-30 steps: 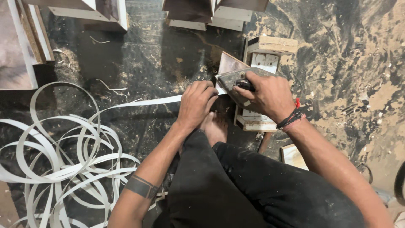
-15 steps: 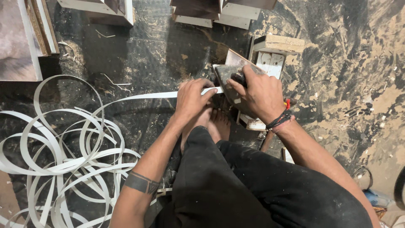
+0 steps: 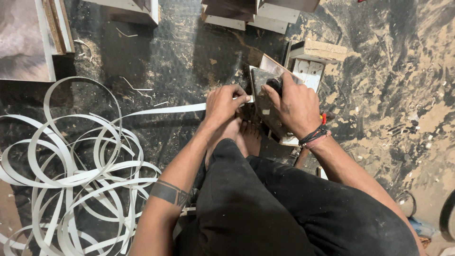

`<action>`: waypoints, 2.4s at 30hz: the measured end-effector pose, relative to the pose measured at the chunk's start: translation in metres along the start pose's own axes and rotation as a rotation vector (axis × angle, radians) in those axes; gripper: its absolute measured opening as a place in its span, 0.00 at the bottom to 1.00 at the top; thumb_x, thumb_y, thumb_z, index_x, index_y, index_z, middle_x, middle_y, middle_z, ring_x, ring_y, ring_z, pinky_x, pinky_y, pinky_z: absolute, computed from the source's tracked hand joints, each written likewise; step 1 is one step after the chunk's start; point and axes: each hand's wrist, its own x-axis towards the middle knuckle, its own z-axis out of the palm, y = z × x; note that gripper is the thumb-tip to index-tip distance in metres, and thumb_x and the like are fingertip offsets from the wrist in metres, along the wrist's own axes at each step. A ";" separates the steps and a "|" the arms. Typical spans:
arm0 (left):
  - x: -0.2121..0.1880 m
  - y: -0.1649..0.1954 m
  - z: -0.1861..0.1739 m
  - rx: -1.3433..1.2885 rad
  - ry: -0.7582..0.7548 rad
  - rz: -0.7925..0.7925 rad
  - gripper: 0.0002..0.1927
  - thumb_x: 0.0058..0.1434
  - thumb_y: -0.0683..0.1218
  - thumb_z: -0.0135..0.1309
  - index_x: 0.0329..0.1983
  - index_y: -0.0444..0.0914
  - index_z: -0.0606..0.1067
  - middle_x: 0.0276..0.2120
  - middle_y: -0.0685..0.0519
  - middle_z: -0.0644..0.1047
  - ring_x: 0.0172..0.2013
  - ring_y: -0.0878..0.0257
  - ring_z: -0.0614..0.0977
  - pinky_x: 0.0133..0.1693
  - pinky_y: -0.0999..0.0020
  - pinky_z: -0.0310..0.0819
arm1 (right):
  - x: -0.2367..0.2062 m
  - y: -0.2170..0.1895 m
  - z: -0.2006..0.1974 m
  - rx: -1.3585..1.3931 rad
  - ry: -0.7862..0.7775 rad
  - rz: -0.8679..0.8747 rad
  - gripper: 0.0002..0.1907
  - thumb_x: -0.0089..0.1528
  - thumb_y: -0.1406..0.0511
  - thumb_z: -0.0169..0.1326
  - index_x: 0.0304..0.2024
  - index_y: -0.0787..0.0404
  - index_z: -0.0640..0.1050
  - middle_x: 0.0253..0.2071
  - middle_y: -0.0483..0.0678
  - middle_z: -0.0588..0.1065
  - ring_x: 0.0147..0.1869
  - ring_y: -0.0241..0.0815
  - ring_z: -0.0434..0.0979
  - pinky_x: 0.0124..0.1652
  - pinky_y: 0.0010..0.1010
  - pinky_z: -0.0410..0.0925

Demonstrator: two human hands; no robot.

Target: The person kneels on the workshop floor and applies white edge banding tape to the edges of small triangular wood panels. They press the tape with a hand-held iron, fold it over the panel edge, and trim off the excess strip, repeating the process on additional panels.

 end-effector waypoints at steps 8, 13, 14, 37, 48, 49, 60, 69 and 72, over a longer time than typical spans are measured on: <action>-0.010 0.013 -0.001 0.037 0.038 -0.037 0.10 0.59 0.52 0.61 0.34 0.42 0.83 0.27 0.49 0.84 0.33 0.52 0.84 0.52 0.55 0.68 | 0.001 -0.005 -0.004 0.109 -0.119 0.124 0.27 0.69 0.50 0.54 0.46 0.71 0.71 0.20 0.65 0.74 0.25 0.67 0.77 0.23 0.54 0.68; -0.026 0.026 0.001 0.108 0.164 0.169 0.09 0.61 0.50 0.59 0.37 0.40 0.82 0.30 0.47 0.83 0.36 0.52 0.83 0.51 0.55 0.64 | -0.002 -0.005 -0.004 0.142 -0.049 0.062 0.26 0.70 0.52 0.54 0.46 0.72 0.70 0.21 0.66 0.74 0.26 0.70 0.76 0.24 0.54 0.67; -0.030 0.027 0.003 0.097 0.160 0.177 0.09 0.62 0.50 0.59 0.38 0.40 0.82 0.30 0.47 0.83 0.36 0.52 0.83 0.53 0.56 0.64 | -0.003 -0.005 -0.004 0.151 -0.031 0.052 0.26 0.69 0.53 0.54 0.47 0.73 0.70 0.21 0.66 0.74 0.26 0.70 0.76 0.24 0.55 0.67; -0.033 0.026 -0.003 0.311 0.172 0.610 0.20 0.61 0.47 0.61 0.56 0.39 0.76 0.52 0.46 0.76 0.54 0.48 0.75 0.56 0.53 0.68 | -0.051 0.085 -0.040 0.584 0.121 0.313 0.16 0.72 0.57 0.56 0.45 0.65 0.75 0.30 0.50 0.73 0.31 0.40 0.72 0.32 0.33 0.66; -0.010 0.055 0.011 0.491 0.157 0.750 0.18 0.58 0.46 0.61 0.51 0.38 0.76 0.48 0.50 0.75 0.52 0.53 0.75 0.57 0.52 0.63 | -0.243 0.253 0.027 0.259 0.130 0.715 0.22 0.67 0.53 0.60 0.46 0.67 0.77 0.37 0.61 0.77 0.39 0.55 0.78 0.40 0.42 0.68; -0.009 0.057 0.012 0.513 0.147 0.753 0.18 0.59 0.46 0.61 0.52 0.38 0.76 0.48 0.50 0.75 0.52 0.54 0.75 0.58 0.53 0.63 | -0.263 0.265 0.039 0.201 0.076 0.754 0.23 0.67 0.52 0.60 0.45 0.67 0.77 0.37 0.63 0.78 0.39 0.58 0.78 0.41 0.43 0.69; 0.004 0.055 0.016 0.366 0.019 0.744 0.15 0.61 0.44 0.61 0.50 0.38 0.77 0.45 0.50 0.75 0.50 0.52 0.75 0.56 0.53 0.63 | -0.330 0.274 0.075 0.074 -0.160 0.851 0.28 0.64 0.45 0.58 0.46 0.64 0.78 0.44 0.59 0.79 0.46 0.57 0.79 0.45 0.46 0.70; 0.005 0.052 0.011 0.255 -0.033 0.738 0.16 0.60 0.42 0.62 0.51 0.37 0.77 0.46 0.49 0.75 0.51 0.49 0.75 0.57 0.53 0.65 | -0.106 0.157 0.030 0.203 0.273 0.058 0.22 0.65 0.59 0.63 0.59 0.59 0.78 0.56 0.54 0.78 0.62 0.53 0.76 0.59 0.43 0.70; 0.005 0.052 0.008 0.249 -0.035 0.725 0.16 0.60 0.43 0.62 0.51 0.37 0.77 0.46 0.49 0.75 0.52 0.49 0.75 0.57 0.53 0.65 | -0.060 0.124 0.036 0.296 0.249 -0.041 0.22 0.61 0.60 0.65 0.56 0.57 0.78 0.54 0.58 0.76 0.57 0.56 0.76 0.52 0.43 0.71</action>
